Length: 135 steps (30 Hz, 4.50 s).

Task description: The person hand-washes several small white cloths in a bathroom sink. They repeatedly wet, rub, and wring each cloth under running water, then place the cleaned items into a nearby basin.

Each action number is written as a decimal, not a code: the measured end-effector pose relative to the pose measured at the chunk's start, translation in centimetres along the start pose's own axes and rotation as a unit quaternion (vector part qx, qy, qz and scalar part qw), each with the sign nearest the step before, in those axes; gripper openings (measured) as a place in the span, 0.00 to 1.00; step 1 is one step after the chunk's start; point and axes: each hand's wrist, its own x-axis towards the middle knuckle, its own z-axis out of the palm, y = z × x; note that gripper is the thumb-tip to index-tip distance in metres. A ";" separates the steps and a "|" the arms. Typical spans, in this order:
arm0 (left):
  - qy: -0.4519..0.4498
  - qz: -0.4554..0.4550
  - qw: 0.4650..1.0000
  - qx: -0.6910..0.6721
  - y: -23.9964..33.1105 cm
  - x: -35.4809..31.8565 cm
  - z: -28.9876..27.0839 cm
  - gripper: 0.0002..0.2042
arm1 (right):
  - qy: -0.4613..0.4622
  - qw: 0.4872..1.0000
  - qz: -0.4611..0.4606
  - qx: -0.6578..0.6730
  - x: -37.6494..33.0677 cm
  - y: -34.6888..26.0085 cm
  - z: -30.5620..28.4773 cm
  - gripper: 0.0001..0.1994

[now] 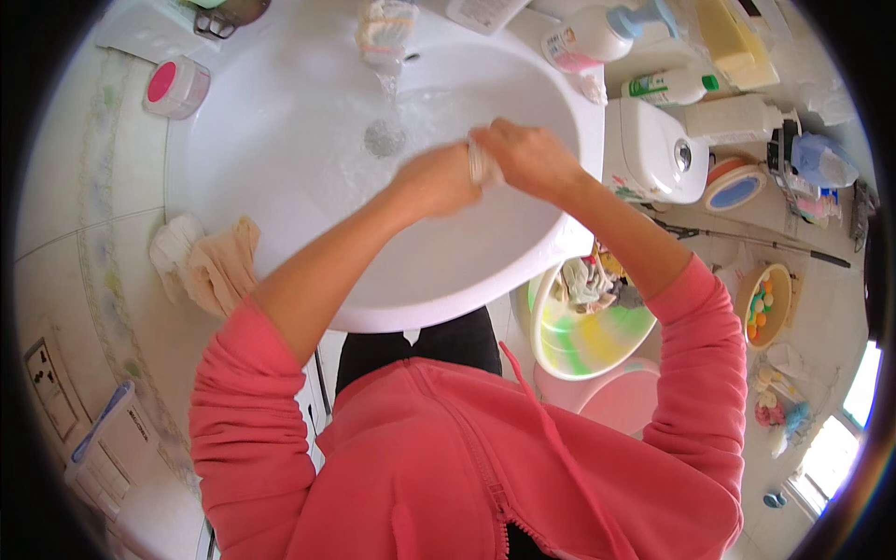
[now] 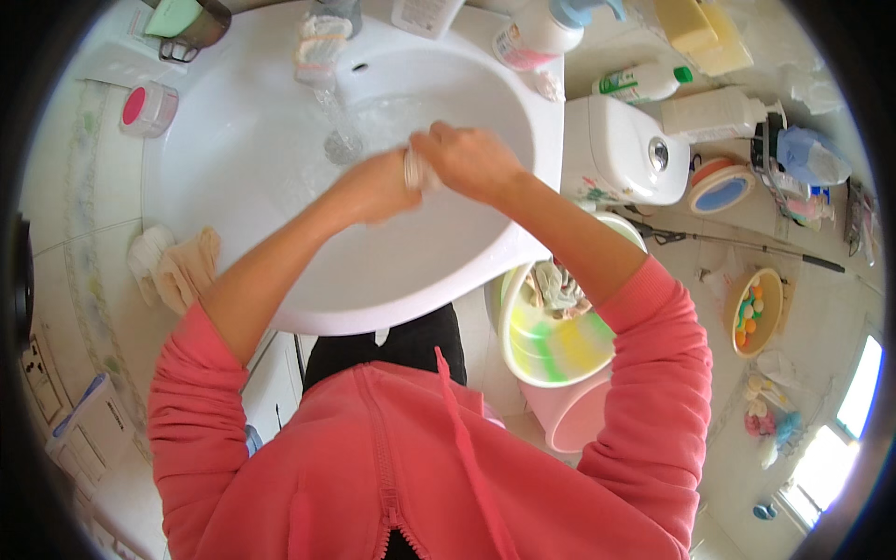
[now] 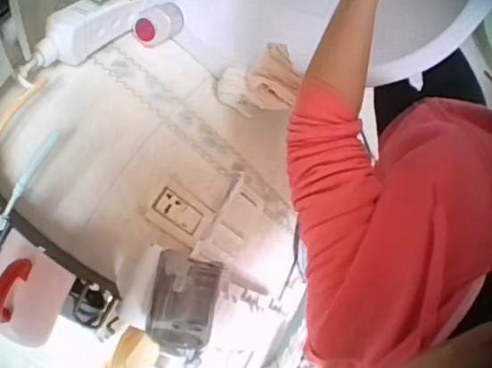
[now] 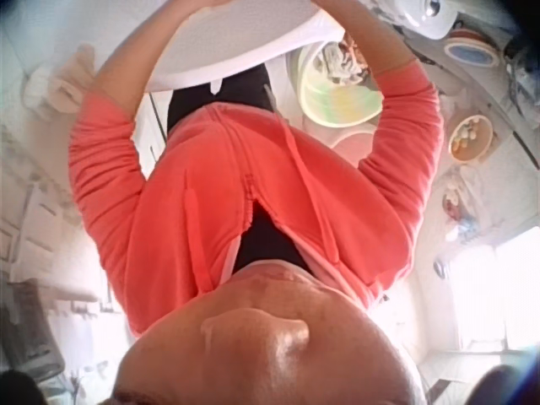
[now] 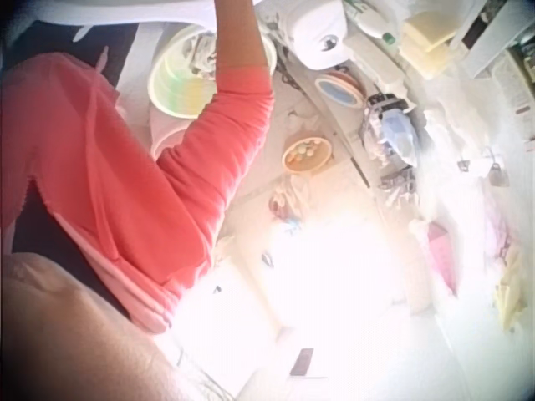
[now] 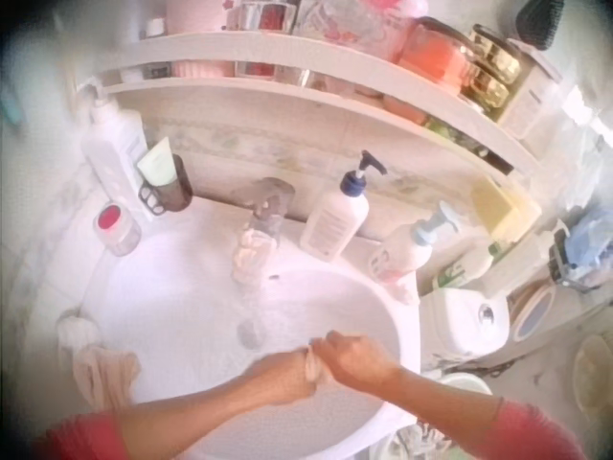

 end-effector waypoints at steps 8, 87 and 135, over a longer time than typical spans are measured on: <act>0.255 0.240 0.860 0.371 -0.9 1.8 -1.3 0.07 | -0.238 0.633 0.382 0.630 -0.5 -3.1 -1.8 0.08; 0.328 -0.178 0.819 -0.436 -5.1 -13.1 -6.2 0.11 | 0.019 0.668 0.216 0.712 4.2 -7.8 2.2 0.19; 0.219 -0.115 0.957 -0.154 -14.2 -4.3 -1.4 0.29 | 0.132 0.983 0.124 -0.017 5.1 -2.4 11.2 0.26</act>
